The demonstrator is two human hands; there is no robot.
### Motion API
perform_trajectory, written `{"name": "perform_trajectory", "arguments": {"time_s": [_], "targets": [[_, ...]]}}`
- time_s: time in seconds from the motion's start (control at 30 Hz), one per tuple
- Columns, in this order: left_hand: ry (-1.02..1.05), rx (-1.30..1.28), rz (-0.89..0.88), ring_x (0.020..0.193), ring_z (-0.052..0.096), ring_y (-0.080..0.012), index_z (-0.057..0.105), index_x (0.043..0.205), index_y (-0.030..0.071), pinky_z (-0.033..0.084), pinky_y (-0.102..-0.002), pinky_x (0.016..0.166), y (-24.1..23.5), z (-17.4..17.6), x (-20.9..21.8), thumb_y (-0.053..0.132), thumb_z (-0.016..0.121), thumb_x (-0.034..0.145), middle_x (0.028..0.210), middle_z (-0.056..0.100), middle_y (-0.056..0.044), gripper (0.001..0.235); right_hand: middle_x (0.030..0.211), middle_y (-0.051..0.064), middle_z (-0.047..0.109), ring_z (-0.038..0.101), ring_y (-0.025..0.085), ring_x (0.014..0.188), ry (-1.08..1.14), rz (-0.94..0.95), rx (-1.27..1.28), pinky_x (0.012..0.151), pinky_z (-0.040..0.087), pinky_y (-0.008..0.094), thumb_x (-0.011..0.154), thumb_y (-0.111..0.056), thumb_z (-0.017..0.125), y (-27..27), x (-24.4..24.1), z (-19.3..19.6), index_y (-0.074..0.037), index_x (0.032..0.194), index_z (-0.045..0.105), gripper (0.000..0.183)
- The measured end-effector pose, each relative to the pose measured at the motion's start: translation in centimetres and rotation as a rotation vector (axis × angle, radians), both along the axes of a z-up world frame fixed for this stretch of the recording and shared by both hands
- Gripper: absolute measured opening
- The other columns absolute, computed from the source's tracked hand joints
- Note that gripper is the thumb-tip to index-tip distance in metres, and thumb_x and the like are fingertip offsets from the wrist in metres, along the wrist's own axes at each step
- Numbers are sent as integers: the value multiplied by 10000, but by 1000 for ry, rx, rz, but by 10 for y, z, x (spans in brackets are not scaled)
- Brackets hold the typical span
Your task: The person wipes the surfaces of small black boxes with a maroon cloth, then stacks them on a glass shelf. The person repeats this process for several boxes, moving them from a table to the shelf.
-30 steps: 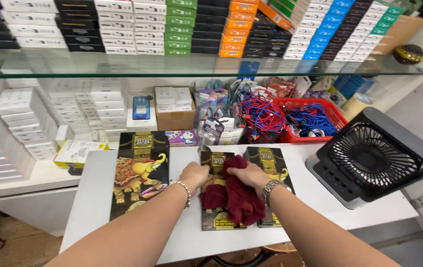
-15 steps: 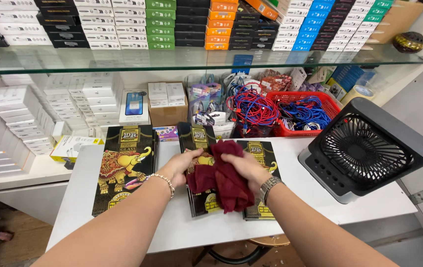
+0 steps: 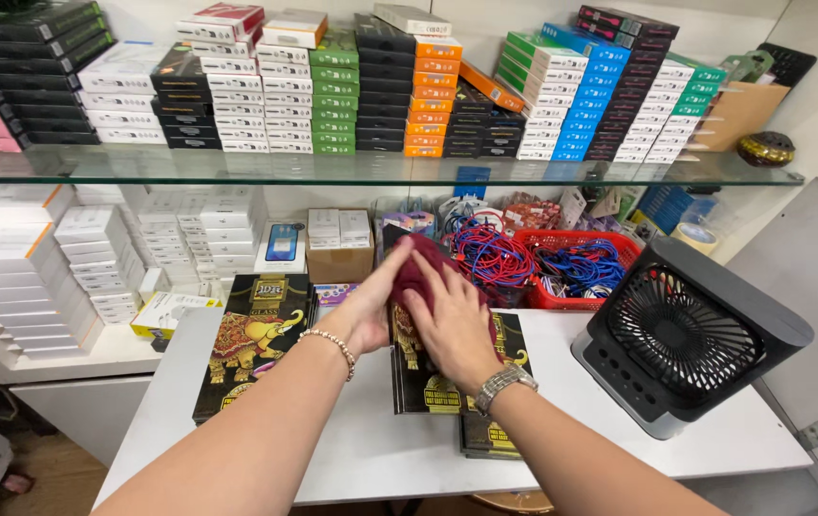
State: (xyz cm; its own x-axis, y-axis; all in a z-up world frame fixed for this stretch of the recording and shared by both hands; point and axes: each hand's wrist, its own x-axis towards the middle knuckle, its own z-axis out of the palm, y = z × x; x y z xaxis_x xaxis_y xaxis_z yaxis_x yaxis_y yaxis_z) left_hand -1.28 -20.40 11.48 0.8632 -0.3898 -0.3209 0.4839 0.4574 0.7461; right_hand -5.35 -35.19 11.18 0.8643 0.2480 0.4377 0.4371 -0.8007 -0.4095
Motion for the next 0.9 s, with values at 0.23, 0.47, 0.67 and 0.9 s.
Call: {"name": "perform_trajectory", "arguments": {"time_s": [0.23,0.47,0.67,0.9], "targets": [[-72,181,-104,1008,746,-264,643,1239,35,621,-436,889,8,-18,-1,267,597,996,1136,761,-129,339,1325,195,613,622,376,1203,164,-284,70,1035,498,464,972,-416,578,-51,39,25,-268,1431,569,482],[-238,358,-80,980,737,-249,609,1230,49,629,-434,853,-3,-1,-13,98,579,965,1102,740,-111,271,1366,265,563,536,439,1236,-107,138,389,1028,416,477,996,-389,576,-17,54,25,-101,1452,530,541],[-261,530,-128,967,724,-175,622,1228,53,616,-397,850,16,17,-42,118,659,937,1092,740,-67,300,1282,139,713,660,263,1175,296,-128,567,1012,484,376,977,-441,559,-43,57,51,-107,1333,641,495],[-594,1000,-86,756,608,-203,689,1167,8,557,-424,691,24,25,-33,144,714,952,884,705,-155,255,1231,71,706,639,147,1056,408,126,827,928,488,296,965,-452,561,-39,54,46,-78,1324,636,524]]}}
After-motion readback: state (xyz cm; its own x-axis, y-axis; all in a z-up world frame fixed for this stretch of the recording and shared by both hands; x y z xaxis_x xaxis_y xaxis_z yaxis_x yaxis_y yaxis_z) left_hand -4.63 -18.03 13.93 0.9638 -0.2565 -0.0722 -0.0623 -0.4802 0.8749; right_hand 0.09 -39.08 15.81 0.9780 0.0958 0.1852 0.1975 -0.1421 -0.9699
